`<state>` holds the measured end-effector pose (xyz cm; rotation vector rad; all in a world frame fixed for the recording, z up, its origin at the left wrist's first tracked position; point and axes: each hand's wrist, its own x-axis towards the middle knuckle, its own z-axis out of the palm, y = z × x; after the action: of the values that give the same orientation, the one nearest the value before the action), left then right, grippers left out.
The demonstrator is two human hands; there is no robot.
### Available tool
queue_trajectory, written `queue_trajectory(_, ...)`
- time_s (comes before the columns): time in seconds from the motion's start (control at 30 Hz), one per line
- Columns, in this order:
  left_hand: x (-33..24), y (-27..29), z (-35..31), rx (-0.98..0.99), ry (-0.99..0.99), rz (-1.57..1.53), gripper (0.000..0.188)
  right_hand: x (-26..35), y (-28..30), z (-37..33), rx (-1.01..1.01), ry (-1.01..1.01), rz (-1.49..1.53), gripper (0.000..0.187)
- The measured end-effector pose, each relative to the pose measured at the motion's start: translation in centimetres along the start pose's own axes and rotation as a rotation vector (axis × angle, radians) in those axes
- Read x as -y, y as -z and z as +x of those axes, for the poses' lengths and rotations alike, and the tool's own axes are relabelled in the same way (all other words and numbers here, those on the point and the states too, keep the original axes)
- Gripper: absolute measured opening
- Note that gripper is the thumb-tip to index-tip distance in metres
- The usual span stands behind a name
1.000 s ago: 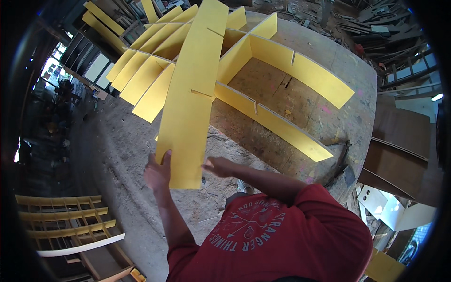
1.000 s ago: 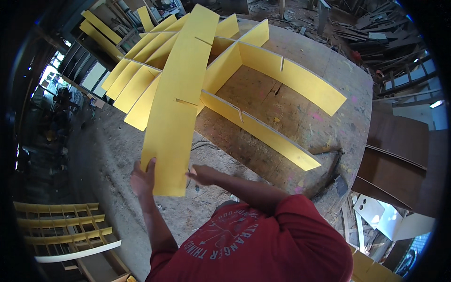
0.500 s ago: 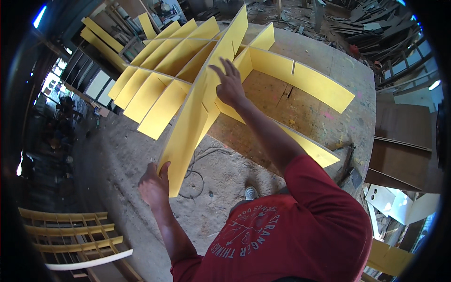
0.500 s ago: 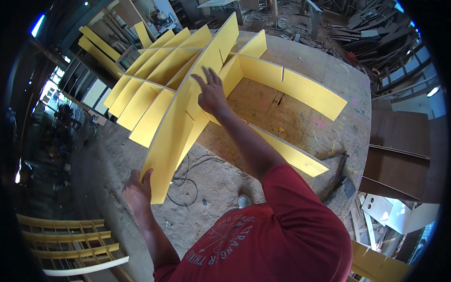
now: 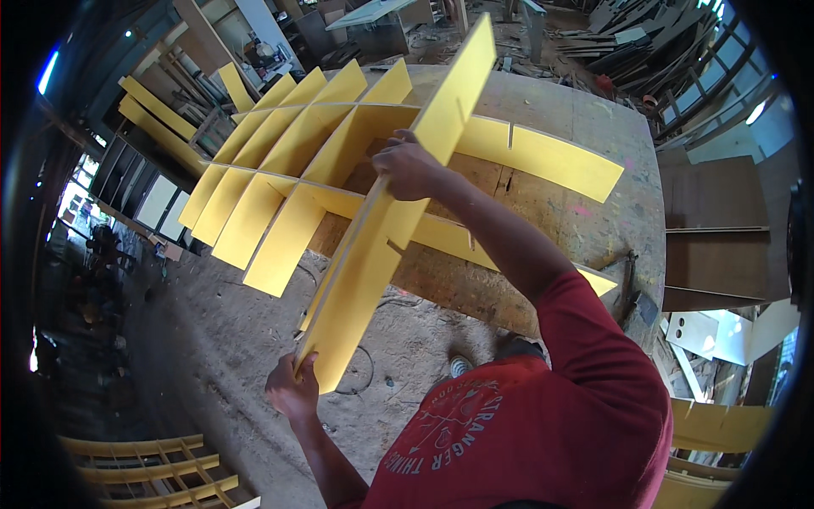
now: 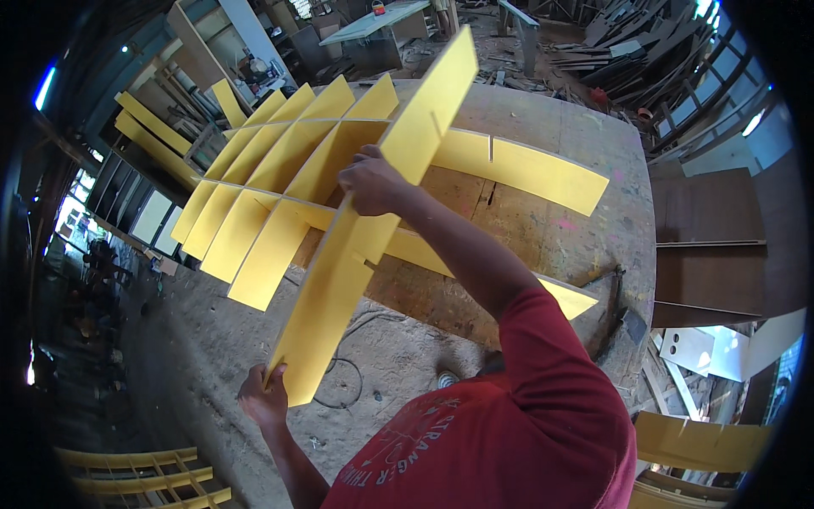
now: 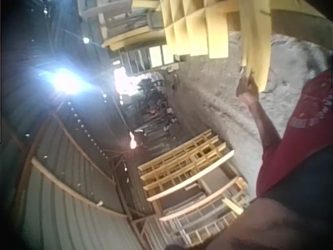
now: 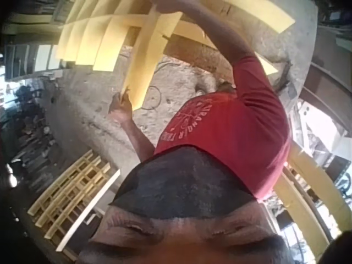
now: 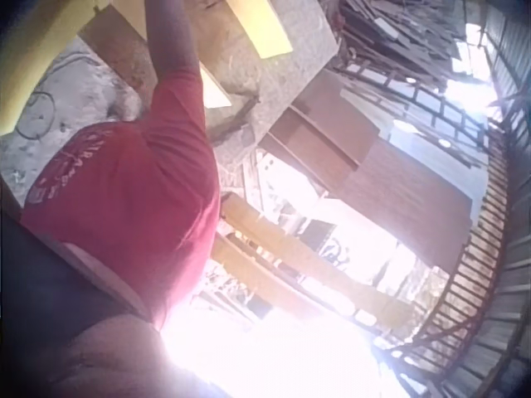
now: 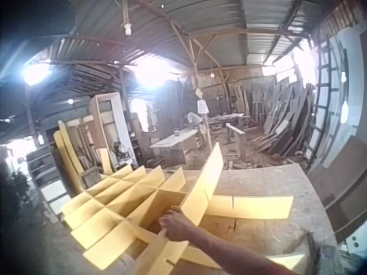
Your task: The person assembles a yellow wooden shelving unit by using a hatchet to hammer wooden planks into place and aligning the slots.
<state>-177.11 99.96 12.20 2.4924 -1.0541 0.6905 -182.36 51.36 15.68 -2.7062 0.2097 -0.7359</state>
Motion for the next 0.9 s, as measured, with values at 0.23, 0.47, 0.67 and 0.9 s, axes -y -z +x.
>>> queue_trajectory(0.23, -7.3, 0.1, 2.3, 0.056, -0.03, -0.045, 0.038, -5.5, 5.5, -6.5, -0.089, -0.075, 0.005, 0.02)
queue_trajectory(0.47, -13.2, 3.4, 2.9, 0.105, -0.003, -0.016, 0.038, -8.8, 7.8, -8.4, -0.079, -0.081, 0.083, 0.019)
queue_trajectory(0.67, -17.3, 2.1, 3.0, 0.116, 0.015, -0.012, 0.038, -12.7, 8.9, -9.4, -0.142, -0.054, 0.13, 0.017)
queue_trajectory(0.9, -18.3, 2.1, 2.6, 0.105, 0.067, 0.036, 0.038, -13.2, 7.3, -7.4, -0.108, -0.035, 0.187, 0.012)
